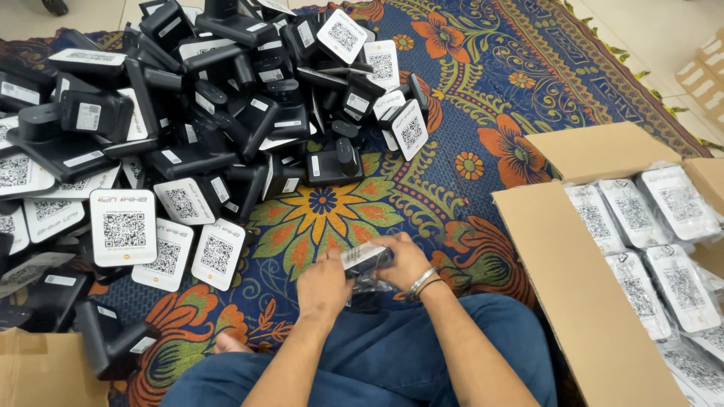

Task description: The person packs electronic QR code payment devices into plastic bags and then places them into a cardboard box.

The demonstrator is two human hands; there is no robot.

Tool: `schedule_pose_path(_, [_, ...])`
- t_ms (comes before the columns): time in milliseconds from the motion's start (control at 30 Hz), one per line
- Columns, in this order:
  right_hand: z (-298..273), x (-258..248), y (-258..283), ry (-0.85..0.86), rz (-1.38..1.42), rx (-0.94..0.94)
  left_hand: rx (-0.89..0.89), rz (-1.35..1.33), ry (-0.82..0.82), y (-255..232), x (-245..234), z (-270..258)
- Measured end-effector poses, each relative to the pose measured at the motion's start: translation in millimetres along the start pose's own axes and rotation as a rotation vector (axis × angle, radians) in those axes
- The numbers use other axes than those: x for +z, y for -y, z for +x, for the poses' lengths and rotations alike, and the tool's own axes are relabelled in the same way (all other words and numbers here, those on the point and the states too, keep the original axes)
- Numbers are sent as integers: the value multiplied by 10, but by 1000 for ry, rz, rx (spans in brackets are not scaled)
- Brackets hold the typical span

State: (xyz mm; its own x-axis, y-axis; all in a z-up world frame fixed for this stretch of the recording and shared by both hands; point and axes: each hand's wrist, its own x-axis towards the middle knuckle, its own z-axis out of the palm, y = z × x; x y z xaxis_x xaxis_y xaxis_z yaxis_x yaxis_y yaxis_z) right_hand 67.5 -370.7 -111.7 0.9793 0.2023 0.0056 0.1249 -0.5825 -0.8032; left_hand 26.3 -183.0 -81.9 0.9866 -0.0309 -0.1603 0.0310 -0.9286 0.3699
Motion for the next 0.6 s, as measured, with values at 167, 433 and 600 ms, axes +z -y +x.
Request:
schedule_pose_path(167, [114, 401, -531, -121, -196, -200, -240, -80, 34, 338, 305, 213])
schedule_pose_path(433, [-152, 159, 216, -422, -97, -423, -38, -1678, 462, 348, -228, 162])
schedule_pose_path(600, [-450, -117, 831, -343, -86, -670, -198, -1708, 179, 358, -97, 121])
